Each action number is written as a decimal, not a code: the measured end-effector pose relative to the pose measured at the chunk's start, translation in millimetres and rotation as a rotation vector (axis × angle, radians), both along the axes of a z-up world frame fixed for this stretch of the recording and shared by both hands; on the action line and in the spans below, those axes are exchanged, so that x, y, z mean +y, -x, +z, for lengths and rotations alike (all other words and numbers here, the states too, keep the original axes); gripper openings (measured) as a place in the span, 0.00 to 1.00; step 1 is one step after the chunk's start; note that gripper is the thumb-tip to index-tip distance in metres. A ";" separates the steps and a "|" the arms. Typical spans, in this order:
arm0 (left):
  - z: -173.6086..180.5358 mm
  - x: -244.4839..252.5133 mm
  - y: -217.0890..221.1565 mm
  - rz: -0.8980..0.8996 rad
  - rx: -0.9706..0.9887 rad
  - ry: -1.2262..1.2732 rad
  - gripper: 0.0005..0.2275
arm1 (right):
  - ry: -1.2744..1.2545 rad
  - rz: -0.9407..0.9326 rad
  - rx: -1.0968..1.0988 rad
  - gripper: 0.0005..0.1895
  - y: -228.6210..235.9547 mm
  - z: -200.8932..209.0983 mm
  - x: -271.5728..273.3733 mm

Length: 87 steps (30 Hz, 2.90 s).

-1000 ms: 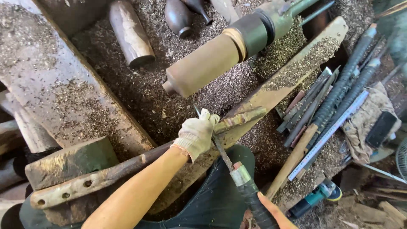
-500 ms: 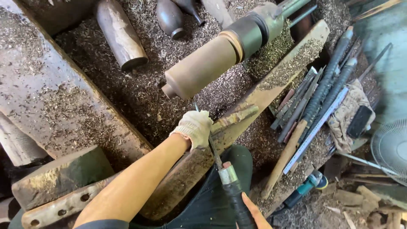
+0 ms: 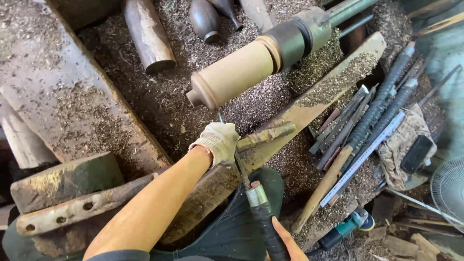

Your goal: Shaping a piece of wood on a lathe using a chisel.

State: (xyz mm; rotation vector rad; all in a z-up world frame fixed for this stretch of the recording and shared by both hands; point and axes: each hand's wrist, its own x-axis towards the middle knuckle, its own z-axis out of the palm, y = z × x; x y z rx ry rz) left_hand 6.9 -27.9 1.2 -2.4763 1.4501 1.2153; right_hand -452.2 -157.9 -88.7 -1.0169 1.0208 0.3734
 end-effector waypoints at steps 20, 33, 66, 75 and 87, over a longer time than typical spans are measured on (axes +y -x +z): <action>-15.8 2.6 3.0 0.060 -0.018 0.101 0.14 | 0.028 0.107 -0.131 0.40 -12.4 40.0 0.3; -6.9 0.1 -5.3 0.030 0.024 0.063 0.17 | 0.249 0.215 -0.191 0.41 -4.4 8.3 40.4; -1.0 0.0 -6.2 0.092 0.076 -0.044 0.19 | 0.134 0.349 -0.166 0.39 -33.2 45.2 -31.6; -2.4 -0.1 -12.7 0.015 0.081 0.032 0.22 | 0.097 0.177 -0.180 0.35 -5.9 28.5 18.8; 9.8 -4.4 -14.3 -0.016 0.074 -0.035 0.21 | 0.226 0.491 -0.361 0.37 1.6 7.0 -8.4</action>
